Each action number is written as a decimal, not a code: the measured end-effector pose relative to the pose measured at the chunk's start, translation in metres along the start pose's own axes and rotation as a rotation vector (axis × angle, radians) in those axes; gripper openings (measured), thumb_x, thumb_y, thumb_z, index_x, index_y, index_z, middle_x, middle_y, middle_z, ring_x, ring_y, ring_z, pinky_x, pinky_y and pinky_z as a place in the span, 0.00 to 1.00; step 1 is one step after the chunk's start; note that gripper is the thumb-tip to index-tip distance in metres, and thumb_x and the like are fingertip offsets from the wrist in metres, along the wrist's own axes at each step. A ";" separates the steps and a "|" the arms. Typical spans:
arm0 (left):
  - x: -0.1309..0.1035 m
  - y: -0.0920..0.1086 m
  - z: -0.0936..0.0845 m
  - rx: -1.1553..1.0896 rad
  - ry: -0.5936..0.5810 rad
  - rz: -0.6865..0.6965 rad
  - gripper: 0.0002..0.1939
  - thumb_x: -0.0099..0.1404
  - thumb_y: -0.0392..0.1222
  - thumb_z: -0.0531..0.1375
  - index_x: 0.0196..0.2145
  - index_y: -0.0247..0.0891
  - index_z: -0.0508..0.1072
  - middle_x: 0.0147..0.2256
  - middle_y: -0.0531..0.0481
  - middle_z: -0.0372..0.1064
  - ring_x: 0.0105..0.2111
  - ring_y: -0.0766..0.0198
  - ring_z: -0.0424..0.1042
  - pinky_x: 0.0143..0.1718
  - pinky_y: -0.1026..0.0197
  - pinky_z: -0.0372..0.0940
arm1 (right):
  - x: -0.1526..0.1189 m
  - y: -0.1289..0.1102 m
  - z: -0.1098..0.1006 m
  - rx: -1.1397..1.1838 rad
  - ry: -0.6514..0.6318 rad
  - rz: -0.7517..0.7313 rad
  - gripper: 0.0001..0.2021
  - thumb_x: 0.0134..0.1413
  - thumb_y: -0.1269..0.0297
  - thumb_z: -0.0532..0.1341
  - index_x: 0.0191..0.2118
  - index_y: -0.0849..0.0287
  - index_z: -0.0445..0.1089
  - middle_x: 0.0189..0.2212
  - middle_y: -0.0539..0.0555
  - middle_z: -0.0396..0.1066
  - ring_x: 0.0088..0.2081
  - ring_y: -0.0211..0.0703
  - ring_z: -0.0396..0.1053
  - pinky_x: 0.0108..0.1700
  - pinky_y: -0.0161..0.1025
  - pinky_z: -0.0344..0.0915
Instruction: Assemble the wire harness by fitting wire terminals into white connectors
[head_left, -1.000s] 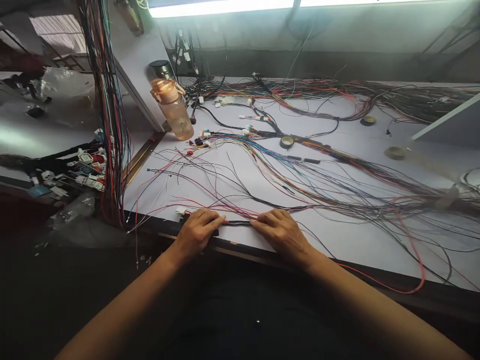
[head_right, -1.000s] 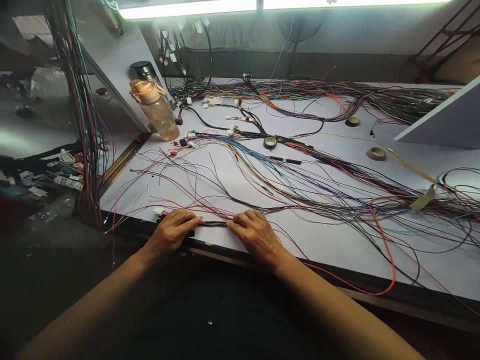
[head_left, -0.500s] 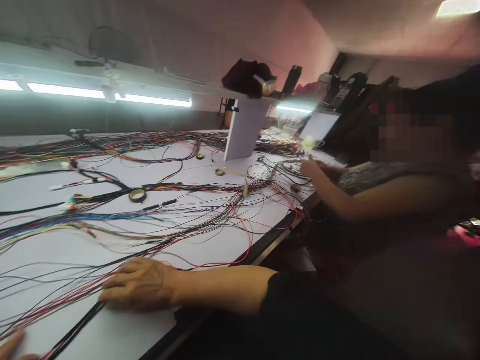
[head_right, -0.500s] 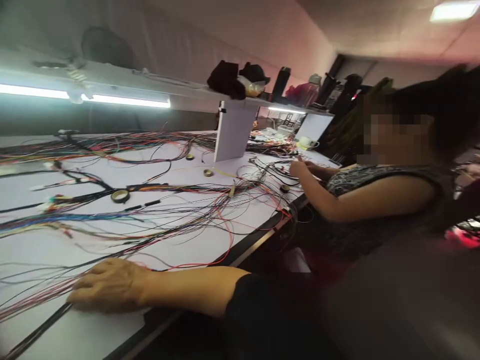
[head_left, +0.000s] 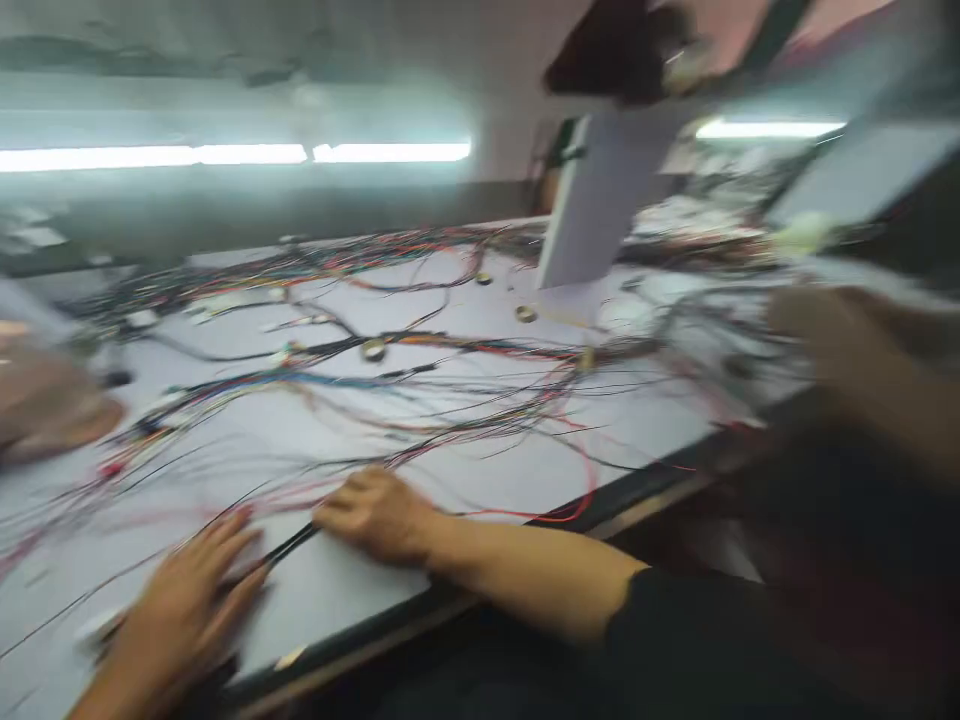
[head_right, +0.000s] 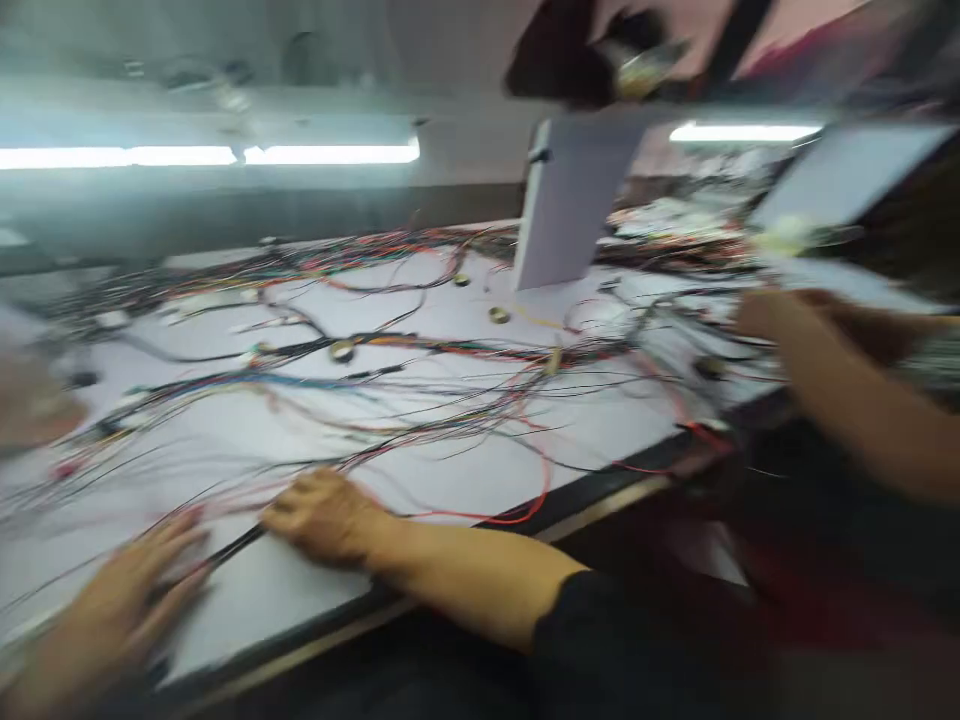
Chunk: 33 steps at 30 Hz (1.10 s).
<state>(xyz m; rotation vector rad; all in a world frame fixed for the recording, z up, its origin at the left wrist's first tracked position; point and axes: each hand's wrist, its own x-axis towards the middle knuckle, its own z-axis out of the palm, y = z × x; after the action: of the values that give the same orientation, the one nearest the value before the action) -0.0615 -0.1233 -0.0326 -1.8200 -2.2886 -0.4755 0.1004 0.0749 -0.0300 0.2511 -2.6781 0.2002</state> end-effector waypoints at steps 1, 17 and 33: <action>-0.014 -0.002 -0.010 0.041 -0.016 -0.018 0.22 0.68 0.55 0.51 0.57 0.49 0.64 0.56 0.44 0.65 0.54 0.44 0.66 0.50 0.37 0.65 | 0.000 0.002 -0.004 0.053 0.087 0.017 0.11 0.65 0.66 0.52 0.47 0.57 0.70 0.41 0.53 0.74 0.40 0.41 0.67 0.42 0.41 0.61; -0.009 0.085 0.002 0.173 0.107 -0.179 0.19 0.71 0.44 0.53 0.57 0.40 0.64 0.54 0.43 0.67 0.57 0.46 0.62 0.59 0.36 0.34 | -0.046 -0.010 -0.028 -0.074 0.097 0.383 0.20 0.65 0.67 0.52 0.61 0.62 0.62 0.32 0.54 0.74 0.32 0.42 0.66 0.37 0.42 0.55; -0.016 0.090 0.015 0.092 0.121 -0.139 0.18 0.69 0.43 0.54 0.56 0.43 0.66 0.56 0.44 0.65 0.58 0.44 0.61 0.60 0.30 0.24 | -0.049 -0.025 -0.011 -0.185 0.012 0.536 0.21 0.64 0.60 0.54 0.60 0.60 0.62 0.34 0.56 0.71 0.36 0.45 0.62 0.38 0.45 0.50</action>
<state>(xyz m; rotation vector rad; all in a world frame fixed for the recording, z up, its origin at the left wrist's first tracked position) 0.0307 -0.1150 -0.0394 -1.5536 -2.3232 -0.4793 0.1535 0.0599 -0.0397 -0.5271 -2.6718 0.1115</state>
